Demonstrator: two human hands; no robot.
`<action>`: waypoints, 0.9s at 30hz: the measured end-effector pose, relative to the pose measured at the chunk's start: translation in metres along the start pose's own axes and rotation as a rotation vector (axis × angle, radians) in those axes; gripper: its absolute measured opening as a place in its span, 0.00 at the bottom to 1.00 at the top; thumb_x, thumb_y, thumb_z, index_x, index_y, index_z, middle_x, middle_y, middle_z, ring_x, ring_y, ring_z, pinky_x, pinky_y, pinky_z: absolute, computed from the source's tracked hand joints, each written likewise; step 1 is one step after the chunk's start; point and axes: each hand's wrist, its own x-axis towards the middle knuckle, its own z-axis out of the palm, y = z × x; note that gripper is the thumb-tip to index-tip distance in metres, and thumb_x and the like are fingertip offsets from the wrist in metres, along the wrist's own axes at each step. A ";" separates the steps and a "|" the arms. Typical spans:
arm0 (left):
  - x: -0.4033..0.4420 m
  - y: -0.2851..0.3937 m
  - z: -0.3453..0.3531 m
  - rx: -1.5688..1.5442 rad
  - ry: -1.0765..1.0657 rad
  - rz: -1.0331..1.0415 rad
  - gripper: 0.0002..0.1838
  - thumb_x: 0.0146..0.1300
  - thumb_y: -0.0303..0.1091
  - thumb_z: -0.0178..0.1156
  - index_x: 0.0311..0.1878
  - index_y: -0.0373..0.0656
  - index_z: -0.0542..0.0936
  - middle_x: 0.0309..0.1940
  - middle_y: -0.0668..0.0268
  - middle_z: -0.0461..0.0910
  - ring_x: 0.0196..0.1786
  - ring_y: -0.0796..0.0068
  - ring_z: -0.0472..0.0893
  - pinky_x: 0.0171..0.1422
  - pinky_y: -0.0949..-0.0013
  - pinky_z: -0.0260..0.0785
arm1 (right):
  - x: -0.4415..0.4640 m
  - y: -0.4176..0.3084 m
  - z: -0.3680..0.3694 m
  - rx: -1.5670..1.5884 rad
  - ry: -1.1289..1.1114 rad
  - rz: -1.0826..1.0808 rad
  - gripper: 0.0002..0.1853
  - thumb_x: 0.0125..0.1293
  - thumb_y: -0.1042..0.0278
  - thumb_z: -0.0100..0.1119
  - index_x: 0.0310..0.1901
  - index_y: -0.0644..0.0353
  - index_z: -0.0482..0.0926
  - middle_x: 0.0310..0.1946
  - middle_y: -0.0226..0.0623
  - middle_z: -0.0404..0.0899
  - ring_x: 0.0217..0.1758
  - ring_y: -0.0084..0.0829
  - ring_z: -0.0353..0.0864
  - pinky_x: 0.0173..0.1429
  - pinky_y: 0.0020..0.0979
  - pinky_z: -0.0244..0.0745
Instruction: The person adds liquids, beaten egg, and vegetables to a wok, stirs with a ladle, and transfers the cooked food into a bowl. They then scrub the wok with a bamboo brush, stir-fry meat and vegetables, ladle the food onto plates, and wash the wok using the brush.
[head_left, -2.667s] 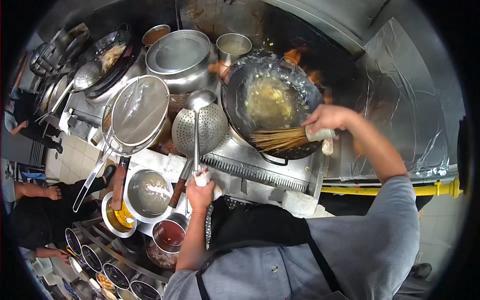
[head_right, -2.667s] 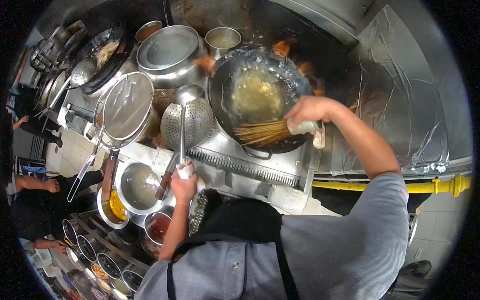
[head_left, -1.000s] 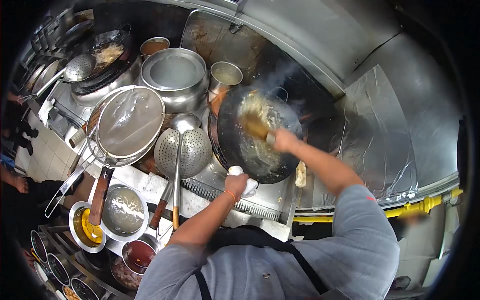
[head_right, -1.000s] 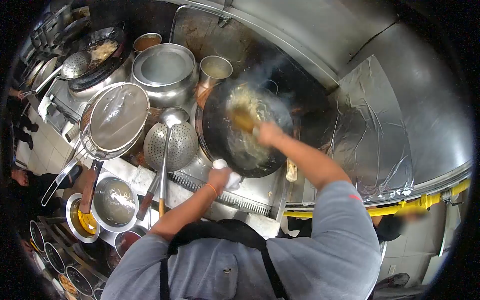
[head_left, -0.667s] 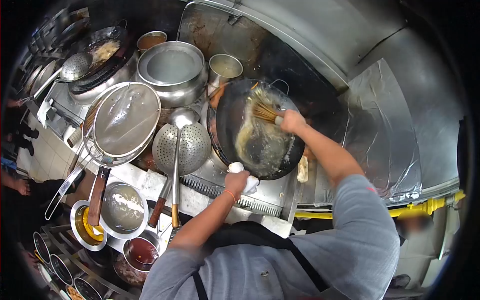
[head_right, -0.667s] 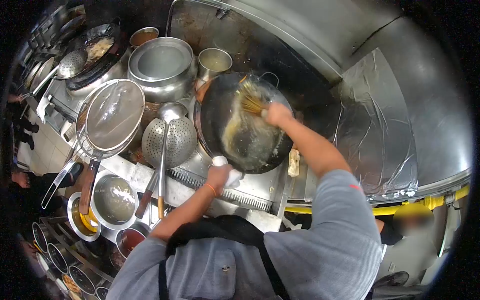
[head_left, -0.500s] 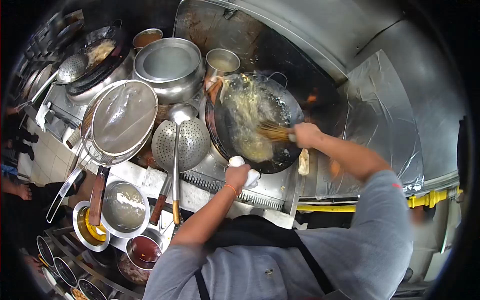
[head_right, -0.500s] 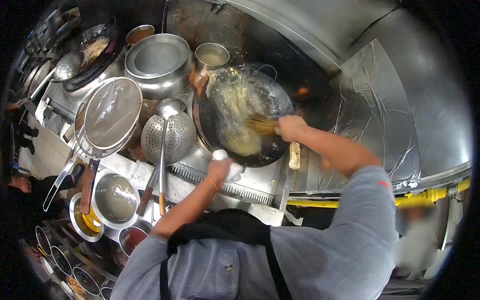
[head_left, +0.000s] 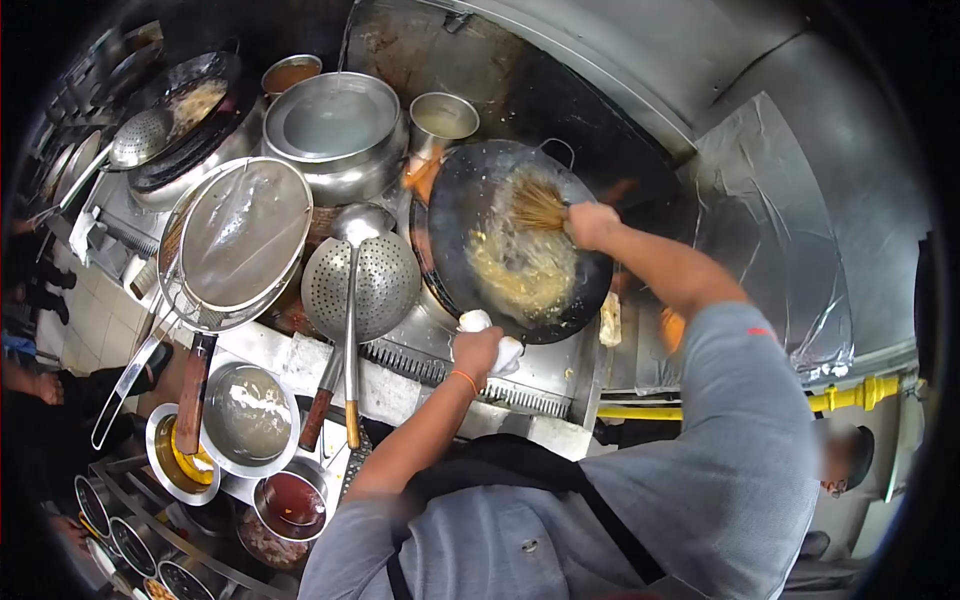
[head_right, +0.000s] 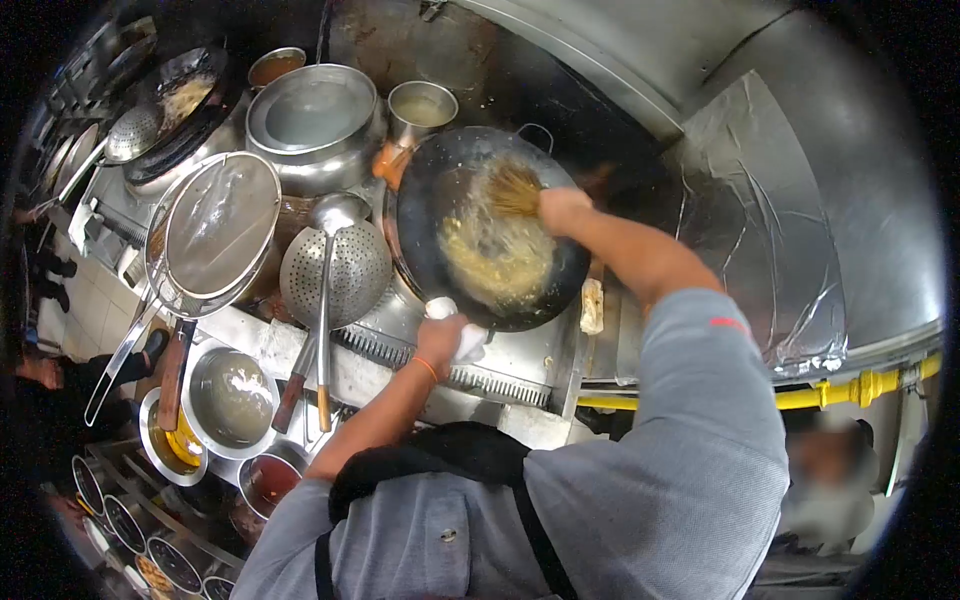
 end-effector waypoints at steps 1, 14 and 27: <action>-0.008 0.006 0.001 -0.003 0.029 0.032 0.21 0.46 0.40 0.61 0.31 0.24 0.80 0.30 0.46 0.82 0.33 0.57 0.83 0.39 0.61 0.72 | -0.015 -0.012 -0.007 0.105 0.037 0.016 0.16 0.54 0.71 0.56 0.46 0.52 0.80 0.36 0.45 0.83 0.44 0.42 0.83 0.48 0.42 0.78; 0.006 0.003 -0.003 -0.007 -0.102 -0.046 0.18 0.49 0.35 0.61 0.33 0.23 0.78 0.29 0.54 0.81 0.31 0.66 0.81 0.34 0.62 0.72 | -0.042 0.006 0.058 0.140 0.114 -0.021 0.12 0.59 0.71 0.52 0.42 0.58 0.82 0.39 0.45 0.83 0.44 0.41 0.83 0.47 0.39 0.79; -0.004 0.011 -0.004 0.035 -0.077 -0.047 0.18 0.51 0.35 0.61 0.36 0.25 0.78 0.31 0.56 0.80 0.31 0.65 0.80 0.35 0.63 0.71 | -0.054 0.020 0.081 0.143 0.007 -0.048 0.27 0.53 0.67 0.59 0.58 0.38 0.74 0.38 0.37 0.82 0.44 0.41 0.83 0.45 0.37 0.79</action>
